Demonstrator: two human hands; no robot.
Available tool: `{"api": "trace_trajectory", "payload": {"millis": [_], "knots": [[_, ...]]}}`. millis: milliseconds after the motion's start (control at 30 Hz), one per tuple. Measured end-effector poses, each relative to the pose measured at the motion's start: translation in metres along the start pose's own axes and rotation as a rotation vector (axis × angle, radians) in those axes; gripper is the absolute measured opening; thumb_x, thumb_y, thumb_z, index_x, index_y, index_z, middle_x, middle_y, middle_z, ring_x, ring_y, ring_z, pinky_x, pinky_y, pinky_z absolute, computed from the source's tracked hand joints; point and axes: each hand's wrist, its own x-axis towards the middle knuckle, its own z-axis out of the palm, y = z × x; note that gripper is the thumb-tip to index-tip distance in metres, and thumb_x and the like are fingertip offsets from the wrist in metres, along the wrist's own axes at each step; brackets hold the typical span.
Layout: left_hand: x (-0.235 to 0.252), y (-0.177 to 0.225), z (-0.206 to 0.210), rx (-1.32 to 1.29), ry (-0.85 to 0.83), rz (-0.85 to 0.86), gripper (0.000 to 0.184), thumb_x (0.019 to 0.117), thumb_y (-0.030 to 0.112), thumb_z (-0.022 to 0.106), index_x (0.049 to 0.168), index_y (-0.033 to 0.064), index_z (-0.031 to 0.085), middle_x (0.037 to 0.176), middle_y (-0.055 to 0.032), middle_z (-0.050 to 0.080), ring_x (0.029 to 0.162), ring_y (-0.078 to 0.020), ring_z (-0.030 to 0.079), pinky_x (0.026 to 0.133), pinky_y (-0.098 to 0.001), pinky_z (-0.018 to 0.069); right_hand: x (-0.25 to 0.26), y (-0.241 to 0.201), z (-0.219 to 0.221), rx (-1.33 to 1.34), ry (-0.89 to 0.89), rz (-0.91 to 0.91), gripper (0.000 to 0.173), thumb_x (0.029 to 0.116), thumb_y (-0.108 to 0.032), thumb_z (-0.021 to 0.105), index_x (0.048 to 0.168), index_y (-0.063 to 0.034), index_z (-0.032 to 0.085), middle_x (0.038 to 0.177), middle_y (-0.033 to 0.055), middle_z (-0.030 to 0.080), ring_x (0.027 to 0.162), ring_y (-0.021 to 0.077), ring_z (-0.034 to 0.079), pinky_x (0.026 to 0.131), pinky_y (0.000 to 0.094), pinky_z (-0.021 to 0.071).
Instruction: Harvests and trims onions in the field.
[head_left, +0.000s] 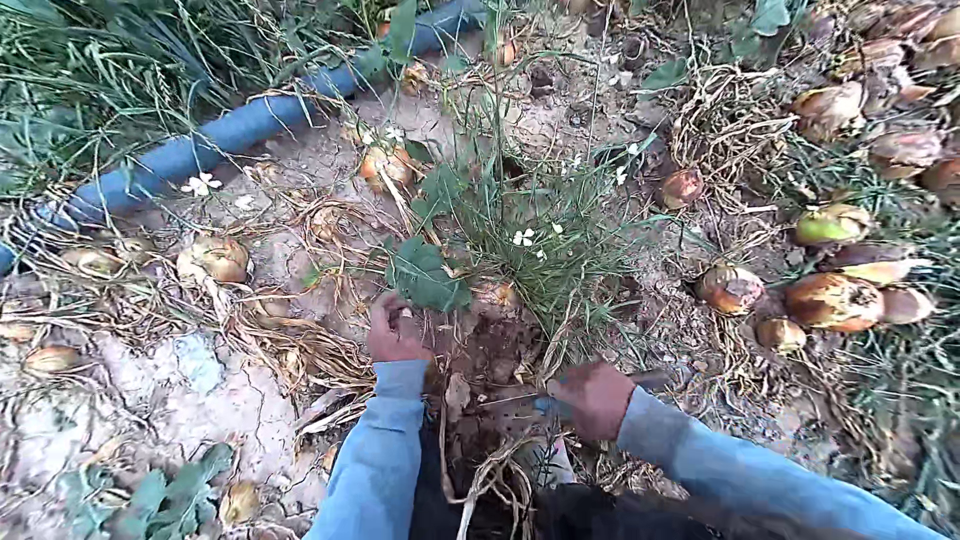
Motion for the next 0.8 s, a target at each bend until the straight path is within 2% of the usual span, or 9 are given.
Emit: {"api": "trace_trajectory", "payload": {"millis": [33, 100, 200, 300, 367, 467, 633, 767, 800], "knots": [[-0.001, 0.002, 0.002, 0.011, -0.016, 0.027, 0.041, 0.1001, 0.005, 0.052, 0.14, -0.0035, 0.052, 0.119, -0.0183, 0.071, 0.102, -0.0261, 0.071, 0.091, -0.0465, 0.0592, -0.009, -0.004, -0.003, 0.005, -0.022, 0.023, 0.02, 0.0942, -0.017, 0.063, 0.105, -0.0005, 0.067, 0.092, 0.0216, 0.071, 0.086, 0.0429, 0.072, 0.07, 0.0627, 0.0565], [-0.005, 0.0, 0.01, 0.052, -0.137, 0.055, 0.042, 0.1002, 0.009, 0.053, 0.141, -0.0015, 0.052, 0.113, -0.016, 0.072, 0.099, -0.0251, 0.072, 0.089, -0.0468, 0.0601, -0.022, -0.009, -0.023, 0.031, -0.133, 0.261, 0.036, 0.1038, -0.036, 0.053, 0.107, -0.003, 0.067, 0.093, 0.0205, 0.071, 0.088, 0.0421, 0.071, 0.073, 0.0622, 0.0555], [-0.008, 0.003, 0.033, 0.139, -0.421, -0.011, 0.047, 0.1001, 0.009, 0.059, 0.146, 0.005, 0.05, 0.115, -0.0139, 0.072, 0.103, -0.0267, 0.072, 0.093, -0.0504, 0.0587, -0.02, -0.014, -0.05, 0.122, -0.195, 0.636, 0.041, 0.1037, -0.041, 0.05, 0.112, -0.0048, 0.067, 0.098, 0.0216, 0.071, 0.097, 0.0426, 0.07, 0.081, 0.0621, 0.0535], [-0.001, 0.008, 0.052, 0.218, -0.53, -0.048, 0.056, 0.0985, 0.006, 0.063, 0.151, 0.0083, 0.046, 0.134, -0.0159, 0.066, 0.121, -0.032, 0.066, 0.103, -0.055, 0.0532, 0.006, -0.019, -0.048, 0.207, -0.242, 0.741, 0.044, 0.1049, -0.044, 0.049, 0.115, -0.0036, 0.065, 0.106, 0.0218, 0.07, 0.105, 0.0413, 0.068, 0.088, 0.0608, 0.0523], [0.013, 0.014, 0.056, 0.237, -0.497, -0.022, 0.059, 0.0983, 0.002, 0.06, 0.155, 0.0083, 0.043, 0.149, -0.0174, 0.055, 0.137, -0.0343, 0.055, 0.114, -0.056, 0.0442, 0.029, -0.024, -0.038, 0.26, -0.251, 0.757, 0.043, 0.105, -0.039, 0.049, 0.118, -0.0018, 0.064, 0.11, 0.0228, 0.069, 0.108, 0.0414, 0.067, 0.09, 0.0602, 0.0522], [0.042, 0.025, 0.054, 0.289, -0.425, 0.019, 0.062, 0.0994, 0.001, 0.057, 0.158, 0.0109, 0.039, 0.157, -0.0165, 0.048, 0.145, -0.0349, 0.046, 0.119, -0.0564, 0.0378, 0.057, -0.032, -0.028, 0.268, -0.256, 0.802, 0.043, 0.1048, -0.037, 0.05, 0.124, -0.0008, 0.062, 0.116, 0.0236, 0.068, 0.112, 0.0414, 0.066, 0.092, 0.0598, 0.052], [0.082, 0.036, 0.03, 0.167, -0.29, 0.039, 0.064, 0.096, -0.003, 0.056, 0.157, 0.0065, 0.039, 0.151, -0.0134, 0.056, 0.139, -0.0259, 0.054, 0.115, -0.0456, 0.0451, 0.079, -0.041, -0.021, 0.242, -0.278, 0.86, 0.044, 0.1019, -0.031, 0.055, 0.135, -0.0028, 0.056, 0.121, 0.0236, 0.067, 0.114, 0.042, 0.066, 0.092, 0.0614, 0.052], [0.073, 0.044, -0.014, 0.201, -0.191, 0.017, 0.054, 0.1002, 0.002, 0.055, 0.153, 0.0067, 0.044, 0.143, -0.0139, 0.061, 0.126, -0.0283, 0.063, 0.105, -0.0488, 0.0524, 0.101, -0.044, -0.021, 0.24, -0.287, 0.828, 0.041, 0.1033, -0.028, 0.052, 0.135, -0.0023, 0.055, 0.12, 0.0234, 0.067, 0.112, 0.0418, 0.067, 0.091, 0.0608, 0.0527], [0.064, 0.041, -0.021, 0.183, -0.18, 0.003, 0.054, 0.0996, 0.002, 0.054, 0.152, 0.0048, 0.044, 0.142, -0.0152, 0.061, 0.127, -0.0279, 0.062, 0.107, -0.0481, 0.0516, 0.107, -0.043, -0.019, 0.234, -0.293, 0.821, 0.041, 0.1039, -0.028, 0.051, 0.135, -0.0021, 0.055, 0.121, 0.0233, 0.067, 0.112, 0.0414, 0.067, 0.09, 0.0601, 0.0532]]}}
